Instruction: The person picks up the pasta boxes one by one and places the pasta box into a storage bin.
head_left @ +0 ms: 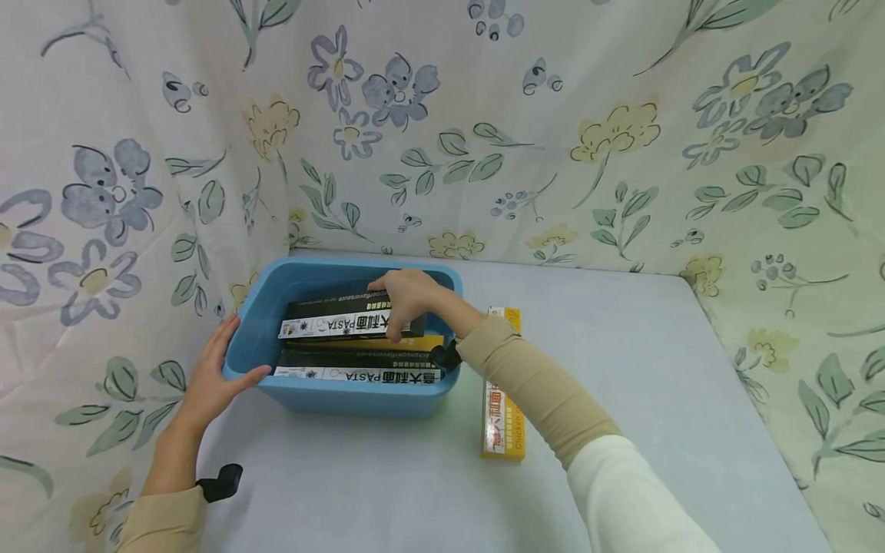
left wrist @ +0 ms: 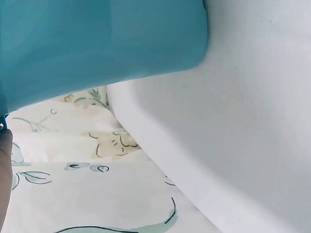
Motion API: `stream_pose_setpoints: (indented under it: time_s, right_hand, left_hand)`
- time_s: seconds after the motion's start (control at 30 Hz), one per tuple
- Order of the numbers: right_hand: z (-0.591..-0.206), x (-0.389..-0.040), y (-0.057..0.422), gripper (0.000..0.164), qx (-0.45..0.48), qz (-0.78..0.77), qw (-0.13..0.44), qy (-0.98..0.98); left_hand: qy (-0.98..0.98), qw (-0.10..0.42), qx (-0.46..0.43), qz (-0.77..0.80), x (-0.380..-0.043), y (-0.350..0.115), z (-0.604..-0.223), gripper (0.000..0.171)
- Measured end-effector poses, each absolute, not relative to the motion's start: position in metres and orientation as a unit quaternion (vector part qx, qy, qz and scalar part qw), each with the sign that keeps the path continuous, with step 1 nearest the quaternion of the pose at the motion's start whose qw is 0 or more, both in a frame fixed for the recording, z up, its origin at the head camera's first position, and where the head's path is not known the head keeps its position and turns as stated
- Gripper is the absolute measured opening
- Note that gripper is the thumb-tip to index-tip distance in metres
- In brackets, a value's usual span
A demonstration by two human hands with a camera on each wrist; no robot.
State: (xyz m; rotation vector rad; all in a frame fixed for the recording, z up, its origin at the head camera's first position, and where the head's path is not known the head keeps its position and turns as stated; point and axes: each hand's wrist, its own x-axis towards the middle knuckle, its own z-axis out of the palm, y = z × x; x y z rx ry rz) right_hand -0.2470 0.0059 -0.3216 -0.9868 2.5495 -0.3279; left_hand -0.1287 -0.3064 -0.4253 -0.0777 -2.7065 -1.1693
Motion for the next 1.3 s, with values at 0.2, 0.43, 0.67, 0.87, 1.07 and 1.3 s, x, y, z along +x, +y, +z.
stream_pose_setpoints:
  time_s: [0.2, 0.43, 0.67, 0.87, 1.07, 1.3]
  right_hand:
    - [-0.321, -0.249, 0.001, 0.092, -0.354, -0.109, 0.211, 0.905]
    - [-0.320, -0.254, 0.001, 0.091, -0.346, -0.129, 0.232, 0.900]
    - [-0.320, -0.256, 0.000, 0.092, -0.329, -0.126, 0.253, 0.901]
    - [-0.324, -0.256, -0.001, 0.096, -0.300, -0.039, 0.233, 0.924]
    - [-0.330, -0.259, 0.009, 0.090, -0.290, -0.032, 0.218, 0.931]
    - [-0.327, -0.259, 0.038, 0.067, -0.287, -0.159, 0.163, 0.931]
  left_hand:
    - [-0.914, 0.097, -0.027, -0.394, -0.128, -0.307, -0.426, 0.096]
    - [-0.913, 0.096, -0.026, -0.395, -0.128, -0.307, -0.424, 0.095]
    - [-0.915, 0.094, -0.022, -0.391, -0.128, -0.306, -0.423, 0.096]
    - [-0.915, 0.091, -0.021, -0.393, -0.127, -0.306, -0.424, 0.096]
    - [-0.914, 0.085, -0.018, -0.396, -0.127, -0.306, -0.425, 0.097]
    - [-0.917, 0.083, -0.012, -0.389, -0.128, -0.306, -0.424, 0.097]
